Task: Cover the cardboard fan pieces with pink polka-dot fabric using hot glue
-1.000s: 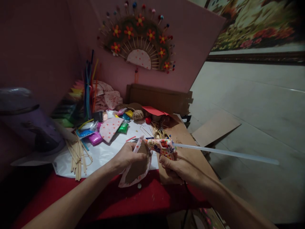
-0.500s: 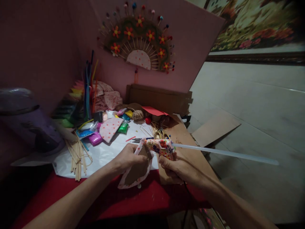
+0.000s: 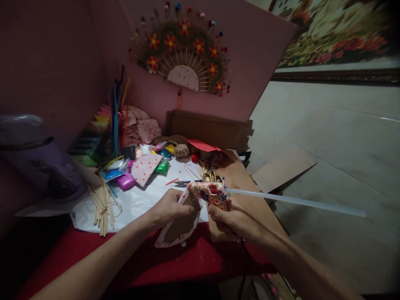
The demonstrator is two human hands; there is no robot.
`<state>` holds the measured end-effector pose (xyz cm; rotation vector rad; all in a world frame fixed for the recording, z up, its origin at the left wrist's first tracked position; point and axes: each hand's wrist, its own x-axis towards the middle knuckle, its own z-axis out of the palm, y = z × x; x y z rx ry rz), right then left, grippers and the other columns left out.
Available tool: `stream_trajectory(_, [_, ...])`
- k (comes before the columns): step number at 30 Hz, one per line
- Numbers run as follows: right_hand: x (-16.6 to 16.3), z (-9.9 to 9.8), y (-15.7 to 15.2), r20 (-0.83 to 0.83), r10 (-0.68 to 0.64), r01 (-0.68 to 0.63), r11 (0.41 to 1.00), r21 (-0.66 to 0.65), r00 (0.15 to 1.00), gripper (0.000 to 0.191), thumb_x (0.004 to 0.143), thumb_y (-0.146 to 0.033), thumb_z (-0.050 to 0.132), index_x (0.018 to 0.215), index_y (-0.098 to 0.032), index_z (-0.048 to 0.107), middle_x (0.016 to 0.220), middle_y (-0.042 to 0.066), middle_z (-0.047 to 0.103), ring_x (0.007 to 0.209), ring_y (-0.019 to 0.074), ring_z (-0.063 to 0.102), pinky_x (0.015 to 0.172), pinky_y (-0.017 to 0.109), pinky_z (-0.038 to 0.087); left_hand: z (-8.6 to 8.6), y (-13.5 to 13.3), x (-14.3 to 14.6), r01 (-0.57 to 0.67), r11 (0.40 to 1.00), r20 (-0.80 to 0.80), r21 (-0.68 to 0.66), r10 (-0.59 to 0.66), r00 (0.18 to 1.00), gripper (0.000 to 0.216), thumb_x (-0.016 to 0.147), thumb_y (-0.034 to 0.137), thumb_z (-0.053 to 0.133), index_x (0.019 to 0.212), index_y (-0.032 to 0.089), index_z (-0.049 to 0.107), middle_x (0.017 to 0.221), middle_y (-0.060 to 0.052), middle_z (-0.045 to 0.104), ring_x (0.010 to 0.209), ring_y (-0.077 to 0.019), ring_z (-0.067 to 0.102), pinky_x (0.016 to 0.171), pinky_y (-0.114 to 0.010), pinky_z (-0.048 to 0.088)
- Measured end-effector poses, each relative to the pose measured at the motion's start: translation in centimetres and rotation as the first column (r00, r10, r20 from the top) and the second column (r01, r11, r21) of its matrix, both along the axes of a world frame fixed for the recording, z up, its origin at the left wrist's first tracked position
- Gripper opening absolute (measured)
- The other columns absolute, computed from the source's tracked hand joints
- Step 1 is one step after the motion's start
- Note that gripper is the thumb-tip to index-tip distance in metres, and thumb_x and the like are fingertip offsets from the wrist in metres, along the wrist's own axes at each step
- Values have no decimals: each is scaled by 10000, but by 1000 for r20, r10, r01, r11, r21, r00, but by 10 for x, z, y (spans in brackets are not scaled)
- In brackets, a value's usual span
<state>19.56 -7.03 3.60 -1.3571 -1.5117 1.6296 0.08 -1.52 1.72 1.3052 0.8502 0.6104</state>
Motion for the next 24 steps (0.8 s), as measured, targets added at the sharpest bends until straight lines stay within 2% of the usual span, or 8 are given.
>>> stream_trajectory(7, [-2, -2, 1, -22, -18, 18, 1000, 2, 1000, 514, 717, -670, 574, 628, -213, 358, 408, -117, 283, 322, 30, 223, 304, 180, 161, -1, -1, 0, 7, 1000, -40, 28, -6, 999, 139, 544, 244, 627, 608, 122, 609, 526, 22, 540, 495, -112, 451, 508, -241, 327])
stream_trajectory(11, [0, -4, -1, -22, -17, 17, 1000, -23, 1000, 505, 742, -660, 554, 624, -209, 359, 410, -113, 286, 325, 29, 220, 310, 183, 160, 0, 0, -1, -5, 1000, 5, -5, 5, 1000, 164, 528, 245, 661, 629, 120, 627, 566, 4, 583, 523, -129, 498, 527, -246, 357])
stream_trajectory(18, [2, 7, -4, 22, -42, 42, 999, -6, 999, 533, 706, -690, 566, 605, -201, 378, 417, -98, 309, 344, 33, 231, 316, 178, 164, -2, 3, -6, -14, 999, 63, -46, 17, 998, 163, 560, 232, 686, 687, 135, 653, 603, 3, 622, 528, -124, 533, 519, -232, 380])
stream_trajectory(24, [-4, 11, -8, -39, -55, 55, 998, -10, 998, 533, 689, -680, 596, 607, -207, 364, 420, -103, 294, 346, 34, 228, 316, 178, 179, -4, 3, -4, 6, 999, 62, -32, -4, 998, 158, 553, 219, 676, 679, 127, 655, 588, 5, 616, 518, -118, 521, 517, -232, 376])
